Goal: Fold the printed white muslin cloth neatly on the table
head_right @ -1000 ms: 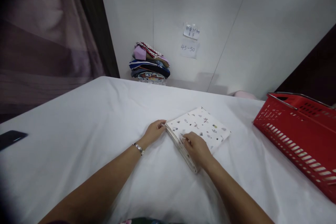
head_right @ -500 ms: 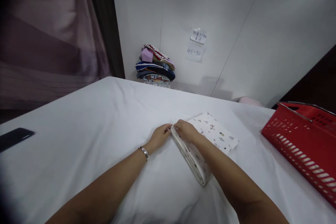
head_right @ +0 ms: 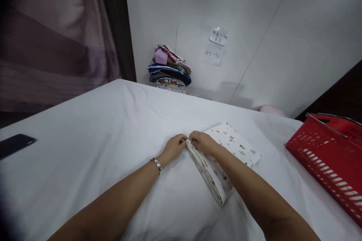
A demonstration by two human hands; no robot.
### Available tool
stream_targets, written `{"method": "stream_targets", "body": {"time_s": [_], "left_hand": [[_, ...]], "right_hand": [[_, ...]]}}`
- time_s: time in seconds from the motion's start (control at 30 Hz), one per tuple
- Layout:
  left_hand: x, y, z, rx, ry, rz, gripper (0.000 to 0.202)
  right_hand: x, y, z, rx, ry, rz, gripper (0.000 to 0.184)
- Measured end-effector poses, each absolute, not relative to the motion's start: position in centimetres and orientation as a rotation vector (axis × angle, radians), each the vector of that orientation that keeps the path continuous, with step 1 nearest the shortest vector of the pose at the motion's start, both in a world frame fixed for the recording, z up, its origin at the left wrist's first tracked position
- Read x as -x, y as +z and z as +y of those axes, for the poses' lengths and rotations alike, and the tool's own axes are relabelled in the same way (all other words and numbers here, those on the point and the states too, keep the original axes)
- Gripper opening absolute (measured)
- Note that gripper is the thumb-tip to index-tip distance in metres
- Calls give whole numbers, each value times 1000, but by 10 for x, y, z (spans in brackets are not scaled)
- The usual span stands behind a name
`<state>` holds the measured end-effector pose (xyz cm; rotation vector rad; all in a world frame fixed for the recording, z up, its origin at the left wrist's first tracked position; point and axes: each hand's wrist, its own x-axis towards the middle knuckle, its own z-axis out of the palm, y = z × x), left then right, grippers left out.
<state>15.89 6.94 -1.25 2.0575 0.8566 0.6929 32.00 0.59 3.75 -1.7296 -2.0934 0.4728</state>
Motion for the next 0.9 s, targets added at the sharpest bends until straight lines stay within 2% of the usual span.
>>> {"method": "stream_targets", "body": {"time_s": [0.2, 0.4, 0.57, 0.77, 0.9], "left_hand": [[-159, -16, 69, -2074, 727, 856, 17], [-161, -15, 70, -2049, 705, 879, 15], [-162, -15, 70, -2017, 722, 890, 13], [-162, -18, 72, -1928, 761, 876, 26], [-161, -17, 72, -1929, 746, 873, 22]], "right_hand": [[-319, 38, 3, 1663, 426, -2174, 34], [-322, 38, 7, 1691, 319, -2157, 29], [-320, 36, 16, 1721, 366, -2189, 29], [-320, 33, 21, 1759, 383, -2164, 29], [-321, 29, 22, 1824, 387, -2115, 26]]}}
